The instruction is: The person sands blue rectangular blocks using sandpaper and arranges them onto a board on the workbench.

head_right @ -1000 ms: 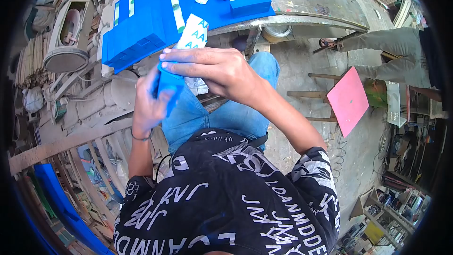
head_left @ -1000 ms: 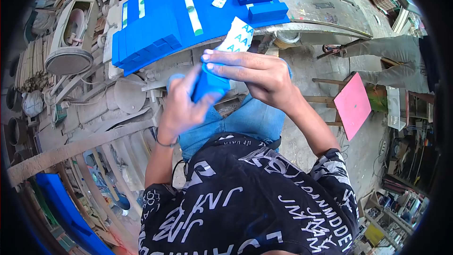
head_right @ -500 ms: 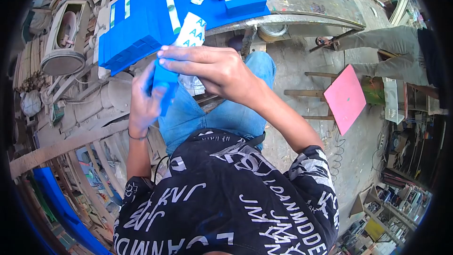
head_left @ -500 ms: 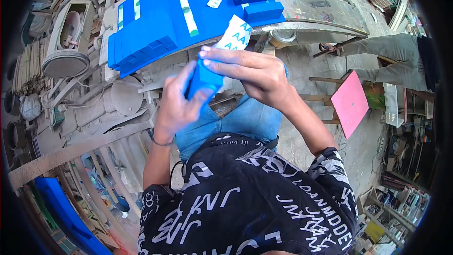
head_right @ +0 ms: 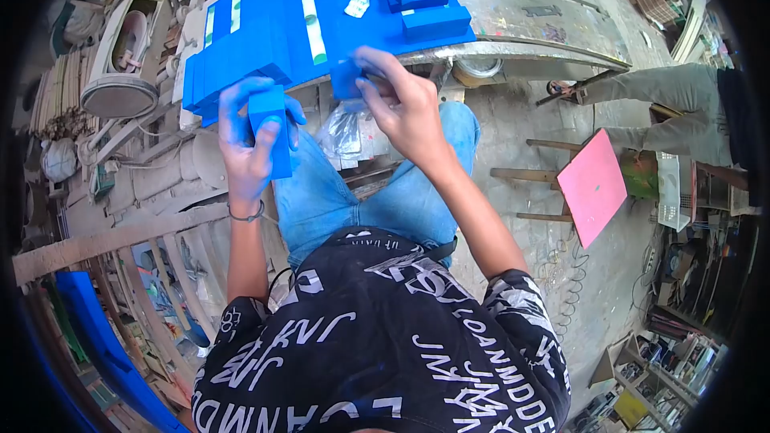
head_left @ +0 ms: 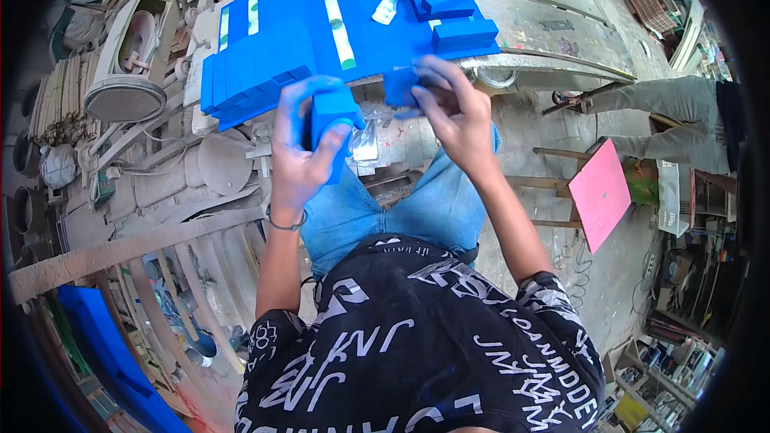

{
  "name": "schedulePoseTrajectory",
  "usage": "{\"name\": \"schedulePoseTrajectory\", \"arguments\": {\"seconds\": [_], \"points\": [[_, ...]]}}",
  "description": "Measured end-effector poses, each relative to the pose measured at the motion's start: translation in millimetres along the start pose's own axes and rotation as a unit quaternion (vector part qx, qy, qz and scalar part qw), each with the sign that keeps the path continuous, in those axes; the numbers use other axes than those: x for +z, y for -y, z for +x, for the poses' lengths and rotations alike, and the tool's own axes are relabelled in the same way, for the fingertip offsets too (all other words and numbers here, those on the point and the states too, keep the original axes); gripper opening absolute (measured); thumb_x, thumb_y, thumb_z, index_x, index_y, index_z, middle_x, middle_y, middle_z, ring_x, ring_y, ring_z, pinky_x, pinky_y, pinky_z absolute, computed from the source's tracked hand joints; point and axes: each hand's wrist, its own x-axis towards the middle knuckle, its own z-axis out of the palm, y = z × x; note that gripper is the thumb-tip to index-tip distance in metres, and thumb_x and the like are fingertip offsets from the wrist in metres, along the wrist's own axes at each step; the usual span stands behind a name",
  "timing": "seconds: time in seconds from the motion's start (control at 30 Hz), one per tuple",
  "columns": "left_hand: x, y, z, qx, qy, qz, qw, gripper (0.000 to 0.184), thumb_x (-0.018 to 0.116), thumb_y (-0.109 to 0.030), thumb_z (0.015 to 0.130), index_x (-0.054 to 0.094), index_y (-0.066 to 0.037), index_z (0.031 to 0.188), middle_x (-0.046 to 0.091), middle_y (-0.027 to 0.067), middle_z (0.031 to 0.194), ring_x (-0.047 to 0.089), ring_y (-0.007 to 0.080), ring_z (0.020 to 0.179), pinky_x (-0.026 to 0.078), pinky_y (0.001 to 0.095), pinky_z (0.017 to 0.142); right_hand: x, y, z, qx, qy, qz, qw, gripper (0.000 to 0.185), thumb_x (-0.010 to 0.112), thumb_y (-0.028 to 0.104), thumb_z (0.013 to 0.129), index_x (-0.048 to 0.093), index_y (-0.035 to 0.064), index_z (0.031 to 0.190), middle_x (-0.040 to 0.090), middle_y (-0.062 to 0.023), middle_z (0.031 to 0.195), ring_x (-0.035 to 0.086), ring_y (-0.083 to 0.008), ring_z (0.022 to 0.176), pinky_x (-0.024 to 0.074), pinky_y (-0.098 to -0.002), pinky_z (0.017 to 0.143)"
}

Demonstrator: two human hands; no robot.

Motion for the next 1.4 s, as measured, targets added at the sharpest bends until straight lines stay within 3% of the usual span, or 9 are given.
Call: {"name": "schedulePoseTrajectory", "arguments": {"seconds": [0.17, 0.37, 0.53, 0.63, 0.77, 0.93, 1.03, 1.23, 1.4], "points": [[-8.8, 11.6, 2.9, 0.046, 0.028, -0.086, 0.995, 0.019, 0.057, -0.007, 0.091, 0.053, -0.003, 0.109, 0.062, 0.0174, 0.098, 0.061, 0.0177, 0.082, 0.051, 0.0287, 0.071, 3.7, -14.7, -21.2, 0.005, 0.112, -0.066, 0.991, 0.012, 0.056, -0.006, 0.079, 0.065, -0.0055, 0.087, 0.066, -0.0173, 0.102, 0.066, -0.0227, 0.094, 0.0517, -0.0315, 0.08], [6.7, 9.3, 10.2, 0.082, -0.072, -0.151, 0.983, 0.015, 0.054, -0.012, 0.094, 0.053, -0.003, 0.106, 0.062, 0.0197, 0.098, 0.061, 0.021, 0.08, 0.052, 0.0329, 0.074, 30.8, -0.8, -51.2, 0.048, 0.234, -0.02, 0.971, 0.041, 0.075, 0.014, 0.076, 0.062, -0.0015, 0.112, 0.058, -0.0147, 0.124, 0.06, -0.0207, 0.105, 0.048, -0.0318, 0.089], [0.4, 12.7, 13.2, 0.065, -0.092, -0.081, 0.99, 0.029, 0.053, -0.023, 0.094, 0.05, -0.002, 0.114, 0.06, 0.0218, 0.102, 0.061, 0.0265, 0.084, 0.051, 0.037, 0.078, 43.6, 1.6, -59.5, 0.188, 0.19, 0.086, 0.96, 0.041, 0.074, 0.009, 0.078, 0.059, -0.0057, 0.114, 0.057, -0.016, 0.123, 0.059, -0.0207, 0.109, 0.0496, -0.0322, 0.09], [-10.7, 9.1, 13.5, 0.073, -0.125, -0.106, 0.984, 0.036, 0.054, -0.025, 0.093, 0.049, 0.001, 0.118, 0.059, 0.0242, 0.108, 0.062, 0.0301, 0.092, 0.051, 0.0407, 0.084, 45.2, -4.6, -57.8, 0.167, 0.081, 0.241, 0.953, 0.036, 0.07, 0.003, 0.08, 0.059, -0.009, 0.113, 0.054, -0.0151, 0.125, 0.053, -0.0192, 0.114, 0.0474, -0.0318, 0.094], [-13.0, 12.1, 5.9, 0.056, -0.12, -0.125, 0.983, 0.041, 0.054, -0.023, 0.092, 0.047, 0.004, 0.122, 0.057, 0.0285, 0.116, 0.06, 0.0352, 0.105, 0.048, 0.0437, 0.093, 40.7, -15.6, -47.3, 0.144, 0.04, 0.201, 0.968, 0.027, 0.067, 0.0, 0.082, 0.06, -0.0102, 0.107, 0.051, -0.0157, 0.129, 0.051, -0.02, 0.116, 0.0456, -0.031, 0.095], [-35.9, 33.0, -29.4, -0.045, -0.09, 0.018, 0.995, 0.047, 0.066, -0.014, 0.083, 0.052, 0.007, 0.122, 0.063, 0.0163, 0.11, 0.061, 0.0195, 0.1, 0.048, 0.0311, 0.086, 29.2, -11.0, -14.6, 0.187, -0.104, 0.275, 0.937, 0.02, 0.066, 0.007, 0.086, 0.062, -0.0068, 0.1, 0.066, -0.01, 0.095, 0.063, -0.0135, 0.087, 0.0495, -0.0258, 0.082], [-25.4, 33.9, -39.5, -0.104, -0.04, 0.038, 0.993, 0.048, 0.071, -0.007, 0.077, 0.054, 0.007, 0.119, 0.064, 0.0129, 0.108, 0.062, 0.0168, 0.097, 0.049, 0.0291, 0.084, 26.5, -8.5, -2.2, 0.181, -0.076, 0.317, 0.928, 0.021, 0.067, 0.007, 0.085, 0.062, -0.0067, 0.101, 0.066, -0.0099, 0.094, 0.063, -0.0133, 0.087, 0.0496, -0.0257, 0.081], [-15.2, 40.0, -34.2, -0.11, 0.022, 0.124, 0.986, 0.047, 0.073, -0.005, 0.075, 0.054, 0.007, 0.117, 0.064, 0.0146, 0.102, 0.064, 0.019, 0.092, 0.051, 0.0327, 0.085, 32.8, 10.4, -4.6, 0.148, -0.009, 0.272, 0.951, 0.031, 0.068, -0.001, 0.081, 0.058, -0.0082, 0.109, 0.062, -0.0132, 0.109, 0.06, -0.017, 0.101, 0.0487, -0.0288, 0.09], [2.1, 23.4, -13.8, -0.082, -0.001, 0.009, 0.997, 0.041, 0.068, -0.009, 0.083, 0.051, 0.005, 0.117, 0.06, 0.0103, 0.11, 0.058, 0.0154, 0.1, 0.047, 0.0299, 0.087, 39.0, 23.0, -8.5, 0.131, 0.058, 0.292, 0.946, 0.039, 0.068, -0.001, 0.08, 0.057, -0.0083, 0.117, 0.053, -0.0156, 0.125, 0.056, -0.0222, 0.114, 0.0458, -0.0334, 0.099]]}}
